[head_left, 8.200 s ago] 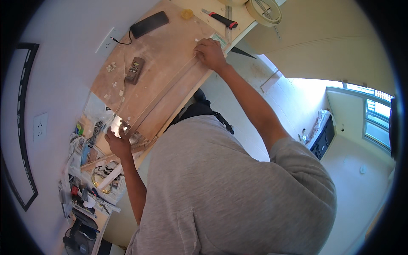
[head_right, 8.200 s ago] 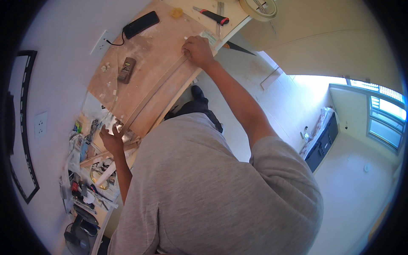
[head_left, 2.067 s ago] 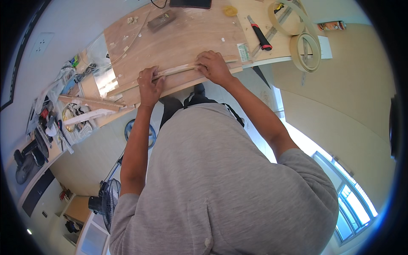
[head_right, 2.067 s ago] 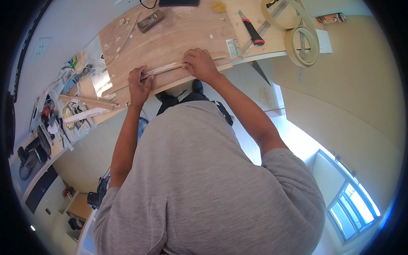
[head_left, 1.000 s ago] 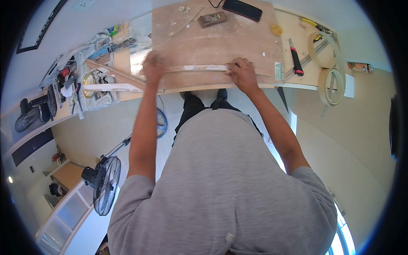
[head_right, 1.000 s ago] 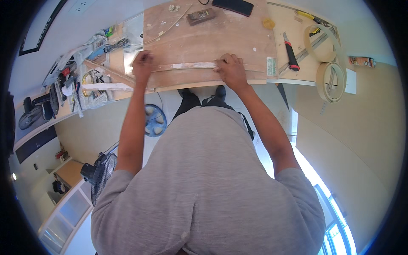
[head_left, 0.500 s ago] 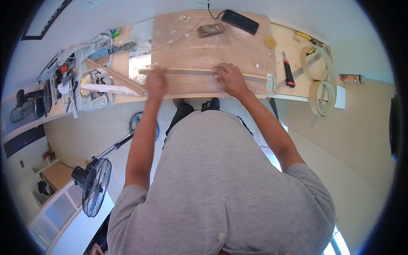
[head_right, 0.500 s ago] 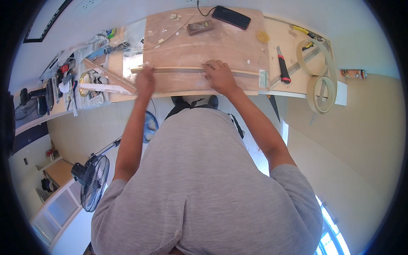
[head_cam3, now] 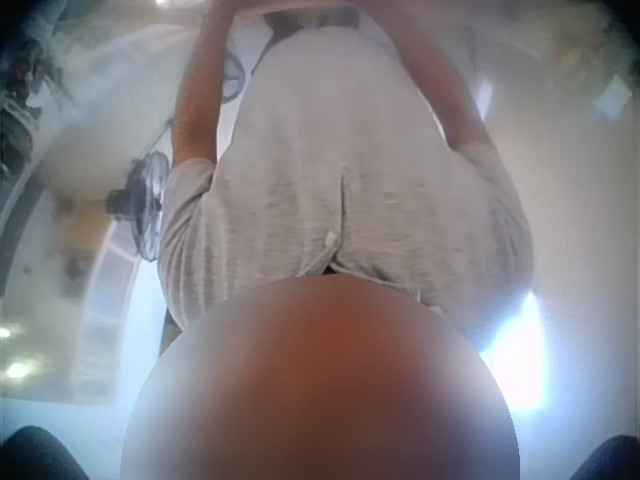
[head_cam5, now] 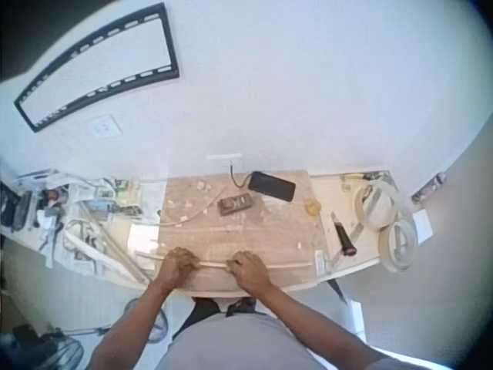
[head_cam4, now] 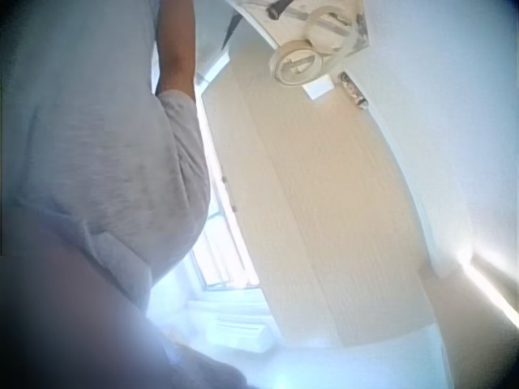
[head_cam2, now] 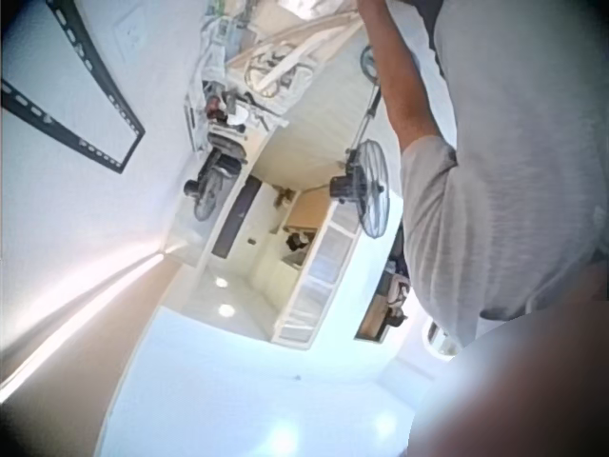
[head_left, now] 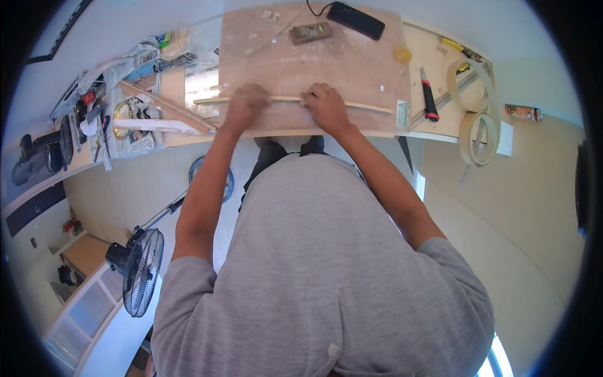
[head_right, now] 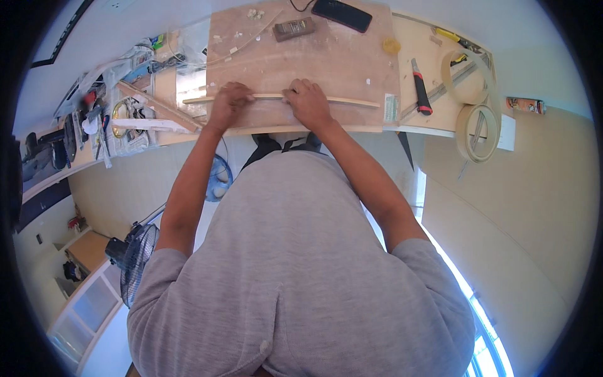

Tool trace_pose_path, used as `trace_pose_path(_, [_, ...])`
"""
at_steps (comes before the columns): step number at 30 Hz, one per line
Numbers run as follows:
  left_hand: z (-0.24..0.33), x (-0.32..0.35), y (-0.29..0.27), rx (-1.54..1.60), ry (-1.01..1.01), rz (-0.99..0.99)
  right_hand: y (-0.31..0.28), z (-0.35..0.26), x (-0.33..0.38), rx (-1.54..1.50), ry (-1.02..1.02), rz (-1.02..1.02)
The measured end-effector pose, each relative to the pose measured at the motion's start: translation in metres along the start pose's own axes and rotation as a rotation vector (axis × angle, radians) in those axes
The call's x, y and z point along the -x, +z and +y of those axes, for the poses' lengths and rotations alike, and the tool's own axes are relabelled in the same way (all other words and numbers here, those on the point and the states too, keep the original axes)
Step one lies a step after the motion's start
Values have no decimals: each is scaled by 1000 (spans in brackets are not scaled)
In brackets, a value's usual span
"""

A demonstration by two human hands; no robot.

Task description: The person assembles a wooden frame by hand, aligning and fitting thin wooden strips along the edges of a flat board. They repeatedly adjust the pieces to ensure proper alignment and fit.

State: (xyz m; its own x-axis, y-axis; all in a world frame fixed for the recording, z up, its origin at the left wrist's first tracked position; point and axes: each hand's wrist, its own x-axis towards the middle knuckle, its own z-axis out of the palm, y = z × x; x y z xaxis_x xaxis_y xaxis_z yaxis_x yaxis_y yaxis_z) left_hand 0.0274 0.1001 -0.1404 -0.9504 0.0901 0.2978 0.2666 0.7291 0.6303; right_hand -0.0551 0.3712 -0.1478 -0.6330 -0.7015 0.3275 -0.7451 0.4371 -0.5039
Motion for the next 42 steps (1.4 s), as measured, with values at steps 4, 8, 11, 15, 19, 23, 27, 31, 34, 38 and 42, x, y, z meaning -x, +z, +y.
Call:
trace_pose_path(4, [-18, 17, -31, -99, -398, 254, -1, -2, 0, -11, 23, -15])
trace_pose_path(8, [3, 10, -21, -221, -95, 239, -2, -2, 0, -10, 8, 5])
trace_pose_path(11, [33, 3, 8, -207, -75, 94, -2, -1, -1, -30, 10, -6])
trace_pose_path(15, [37, -7, 17, -80, -175, 49, -3, 0, -1, -48, 8, -14])
trace_pose_path(19, [24, -10, 12, 25, -147, -6, -4, 0, -3, -49, -1, 12])
trace_pose_path(23, [16, -11, 12, 79, -181, -33, -5, 5, -8, -52, 54, -53])
trace_pose_path(27, [0, -13, 9, 113, -230, -62, -5, 8, -11, -67, 23, -48])
trace_pose_path(31, [-16, -10, 11, 86, -359, 171, -4, 7, -11, -108, 74, -71])
trace_pose_path(34, [-25, -7, 8, -179, -357, 267, -5, 8, -11, -41, 4, 19])
trace_pose_path(38, [-22, -4, 3, -351, -447, 224, -6, 10, -14, -60, 8, -54])
trace_pose_path(42, [15, 3, 22, -252, -126, 291, -3, 8, -12, -101, -25, -36])
